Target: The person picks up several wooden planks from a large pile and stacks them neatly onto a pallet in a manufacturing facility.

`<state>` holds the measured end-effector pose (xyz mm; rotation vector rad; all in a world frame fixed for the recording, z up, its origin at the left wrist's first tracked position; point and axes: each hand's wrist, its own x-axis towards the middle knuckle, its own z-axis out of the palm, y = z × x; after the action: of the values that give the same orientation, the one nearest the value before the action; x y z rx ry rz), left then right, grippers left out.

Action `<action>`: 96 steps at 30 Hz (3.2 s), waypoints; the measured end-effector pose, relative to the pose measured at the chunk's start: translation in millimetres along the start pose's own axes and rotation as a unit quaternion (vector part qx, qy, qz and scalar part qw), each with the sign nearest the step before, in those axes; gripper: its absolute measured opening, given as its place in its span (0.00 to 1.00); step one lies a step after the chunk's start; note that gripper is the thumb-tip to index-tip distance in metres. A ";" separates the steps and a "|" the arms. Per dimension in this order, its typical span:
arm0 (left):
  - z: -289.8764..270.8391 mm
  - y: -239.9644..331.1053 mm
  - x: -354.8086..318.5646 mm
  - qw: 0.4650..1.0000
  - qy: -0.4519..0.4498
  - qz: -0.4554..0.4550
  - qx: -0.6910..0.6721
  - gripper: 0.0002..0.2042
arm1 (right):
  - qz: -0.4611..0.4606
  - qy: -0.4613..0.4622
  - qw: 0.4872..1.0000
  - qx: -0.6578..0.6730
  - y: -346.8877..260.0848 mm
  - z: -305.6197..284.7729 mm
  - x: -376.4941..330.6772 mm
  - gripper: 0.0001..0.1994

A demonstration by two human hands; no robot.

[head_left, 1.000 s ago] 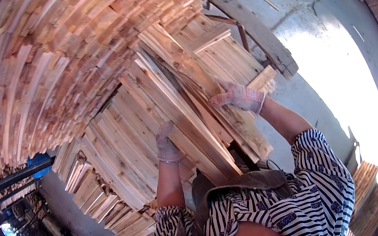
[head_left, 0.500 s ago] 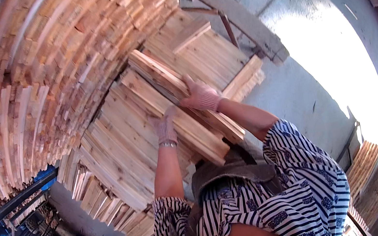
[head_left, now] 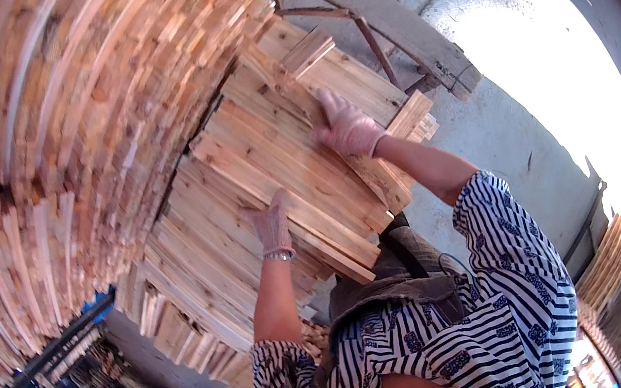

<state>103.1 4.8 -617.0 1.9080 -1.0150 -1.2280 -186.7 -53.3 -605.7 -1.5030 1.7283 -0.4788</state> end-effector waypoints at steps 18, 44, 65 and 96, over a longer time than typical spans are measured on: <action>12.7 71.7 -36.8 0.996 -0.029 -0.068 0.041 0.55 | 0.066 -0.048 0.997 -0.003 25.3 -41.6 22.7 0.32; -10.9 52.0 -32.7 0.983 -0.092 -0.086 -0.131 0.43 | -0.056 0.045 0.994 0.077 -39.0 -53.6 52.1 0.23; 74.5 33.3 -2.3 0.799 -0.023 0.014 0.600 0.65 | 0.001 -0.217 0.959 0.181 121.0 -128.2 47.4 0.52; 60.6 42.7 -18.6 0.936 0.043 0.070 0.343 0.40 | -0.075 0.219 0.968 -0.097 53.8 -76.2 25.1 0.30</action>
<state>30.8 -6.7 -595.1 2.3137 -1.6530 -0.7418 -279.5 -80.5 -604.5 -1.7745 2.0524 -0.7870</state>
